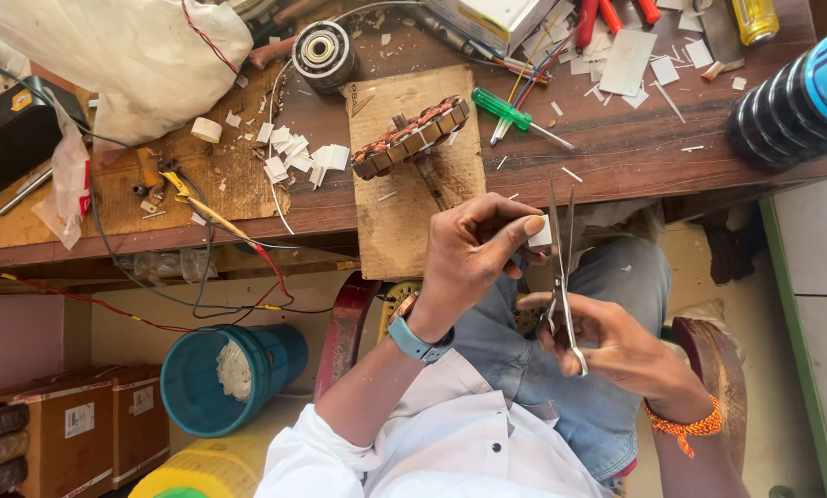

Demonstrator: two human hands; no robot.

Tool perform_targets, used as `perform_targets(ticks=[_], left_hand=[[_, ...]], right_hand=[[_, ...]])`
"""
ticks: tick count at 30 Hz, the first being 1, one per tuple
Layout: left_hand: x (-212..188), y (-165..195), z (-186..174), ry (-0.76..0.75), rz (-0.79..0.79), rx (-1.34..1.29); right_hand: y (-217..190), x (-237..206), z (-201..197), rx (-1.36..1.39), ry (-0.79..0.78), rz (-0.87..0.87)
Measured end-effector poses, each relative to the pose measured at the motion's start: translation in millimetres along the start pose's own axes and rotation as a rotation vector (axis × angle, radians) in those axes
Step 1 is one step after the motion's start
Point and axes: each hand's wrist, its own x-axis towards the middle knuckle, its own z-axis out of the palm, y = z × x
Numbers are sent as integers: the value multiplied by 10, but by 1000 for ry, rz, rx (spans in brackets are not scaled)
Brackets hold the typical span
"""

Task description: The person repeatedly cuts small white insulating pieces with scissors, folds them, and inserts them into slots on a copper-wound rotor. They use a green screwdriver to press the pieces into place. The process is repeated multiple times across the rotor.

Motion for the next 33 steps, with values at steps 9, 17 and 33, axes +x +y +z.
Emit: perform_targets(ticks=[9, 17, 33], left_hand=[[0, -34, 38, 29, 3, 37], [-16, 68, 68, 42, 52, 119], [90, -10, 1, -10, -20, -9]], right_hand=[[-28, -47, 18, -54, 10, 38], [-89, -102, 43, -30, 63, 57], [-29, -103, -22, 3, 95, -69]])
